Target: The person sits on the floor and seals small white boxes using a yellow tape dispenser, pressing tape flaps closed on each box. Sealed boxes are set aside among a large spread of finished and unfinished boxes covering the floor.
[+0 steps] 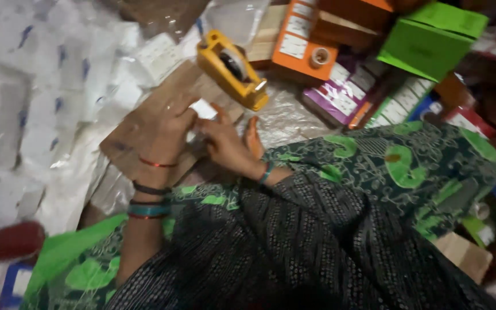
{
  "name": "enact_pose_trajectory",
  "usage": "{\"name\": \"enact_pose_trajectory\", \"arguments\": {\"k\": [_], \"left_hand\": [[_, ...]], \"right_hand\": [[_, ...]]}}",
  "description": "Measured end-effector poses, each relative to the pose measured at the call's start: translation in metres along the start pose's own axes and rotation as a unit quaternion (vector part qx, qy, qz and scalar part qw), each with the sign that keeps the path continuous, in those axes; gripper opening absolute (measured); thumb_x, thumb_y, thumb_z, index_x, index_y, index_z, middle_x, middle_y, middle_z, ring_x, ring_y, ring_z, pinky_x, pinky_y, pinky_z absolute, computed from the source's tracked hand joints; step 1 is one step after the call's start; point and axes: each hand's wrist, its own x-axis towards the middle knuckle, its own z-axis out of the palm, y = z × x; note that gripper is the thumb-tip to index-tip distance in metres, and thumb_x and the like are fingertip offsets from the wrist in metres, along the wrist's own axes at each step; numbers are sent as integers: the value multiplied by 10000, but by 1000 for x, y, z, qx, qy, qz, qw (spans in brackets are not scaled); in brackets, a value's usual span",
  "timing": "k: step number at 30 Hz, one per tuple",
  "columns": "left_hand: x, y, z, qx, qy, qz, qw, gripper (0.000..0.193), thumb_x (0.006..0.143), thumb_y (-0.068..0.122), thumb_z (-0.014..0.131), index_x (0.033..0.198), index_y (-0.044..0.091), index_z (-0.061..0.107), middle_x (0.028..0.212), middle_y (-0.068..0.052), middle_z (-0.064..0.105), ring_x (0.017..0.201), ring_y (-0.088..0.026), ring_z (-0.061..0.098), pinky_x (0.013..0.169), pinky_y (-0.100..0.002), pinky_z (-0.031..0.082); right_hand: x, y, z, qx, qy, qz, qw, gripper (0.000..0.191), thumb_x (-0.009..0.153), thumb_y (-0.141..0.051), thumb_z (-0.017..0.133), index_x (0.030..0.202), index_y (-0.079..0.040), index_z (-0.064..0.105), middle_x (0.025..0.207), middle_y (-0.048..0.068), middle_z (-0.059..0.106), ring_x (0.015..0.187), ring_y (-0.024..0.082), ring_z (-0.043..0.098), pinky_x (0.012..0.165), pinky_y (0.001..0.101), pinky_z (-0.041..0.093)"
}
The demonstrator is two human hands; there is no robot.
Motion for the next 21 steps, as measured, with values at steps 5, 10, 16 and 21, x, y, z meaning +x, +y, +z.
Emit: {"name": "enact_pose_trajectory", "arguments": {"k": [5,10,16,21], "left_hand": [[0,-16,32,-27,-73,-85,993,46,954,68,693,974,59,653,993,-149,667,879,-381,669,746,-464,523],[0,-25,40,-20,-54,-74,996,76,946,105,706,977,67,647,919,-168,667,827,-406,664,693,-478,508],[-4,-30,47,-76,-38,-72,994,197,935,43,655,1127,3,651,1157,-197,647,998,-392,647,843,-450,520],[-7,-32,59,-24,-27,-67,997,179,939,68,703,1104,12,661,1214,-206,637,1075,-400,630,896,-454,513]], "right_hand": [[0,11,6,70,-21,-19,997,570,692,122,598,1219,-87,664,1419,94,584,1539,502,295,1236,542,350],[7,29,-11,250,-64,67,964,462,783,21,669,1221,-121,705,1588,79,396,1497,385,386,1164,473,416],[20,46,-25,298,-117,4,947,150,915,-49,756,1057,-73,797,1188,54,770,1521,297,412,1293,461,289],[19,47,-30,417,-130,45,898,84,930,-63,723,959,-36,797,1101,51,789,1520,281,408,1279,455,302]]}}
